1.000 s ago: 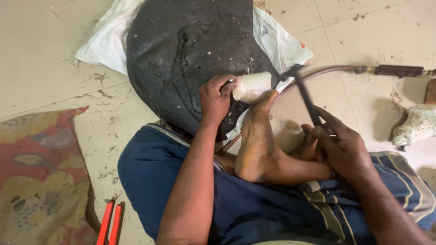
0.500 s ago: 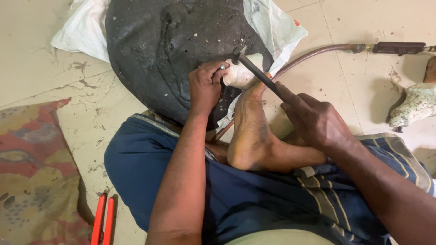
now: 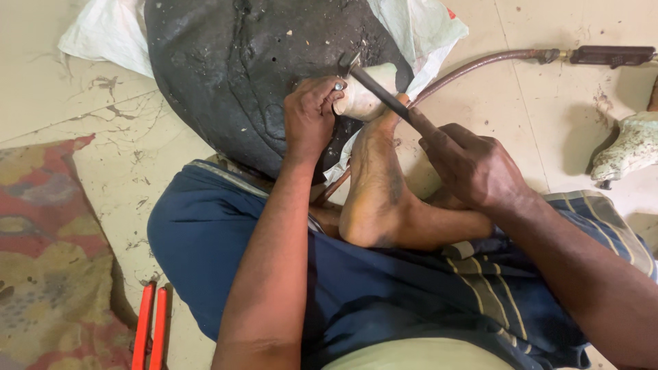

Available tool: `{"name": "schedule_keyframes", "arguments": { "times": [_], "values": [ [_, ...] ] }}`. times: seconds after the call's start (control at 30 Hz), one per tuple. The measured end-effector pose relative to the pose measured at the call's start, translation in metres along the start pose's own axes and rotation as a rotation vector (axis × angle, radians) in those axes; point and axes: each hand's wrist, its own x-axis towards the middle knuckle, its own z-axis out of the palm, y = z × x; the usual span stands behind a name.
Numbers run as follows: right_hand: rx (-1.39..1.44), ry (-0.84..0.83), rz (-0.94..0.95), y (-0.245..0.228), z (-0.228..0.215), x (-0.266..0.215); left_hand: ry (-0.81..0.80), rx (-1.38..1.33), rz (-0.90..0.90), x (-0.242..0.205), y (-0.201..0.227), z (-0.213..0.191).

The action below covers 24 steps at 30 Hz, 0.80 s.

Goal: The person sits on the floor and uses a hammer and chisel to carve a white cylindrical stone object placed on a large dark rock. The person repeatedly strikes the chisel to shape the stone.

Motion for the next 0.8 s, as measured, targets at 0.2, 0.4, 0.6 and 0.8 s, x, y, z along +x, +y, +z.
{"name": "schedule_keyframes", "arguments": {
  "times": [0.2,0.4,0.6,0.8],
  "values": [
    [-0.022,-0.083,0.002,0.005,0.012,-0.005,-0.026,0.050,-0.011,0.000,0.001,0.001],
    [0.008,0.144,-0.106,0.008,0.020,-0.017,0.009,0.005,0.041,-0.001,0.005,-0.003],
    [-0.007,0.125,-0.093,0.009,0.026,-0.018,-0.017,0.061,0.007,0.000,0.005,-0.002],
    [-0.015,-0.022,0.055,0.008,0.022,-0.018,-0.024,0.020,0.024,0.006,0.007,-0.002]
  ]
}}
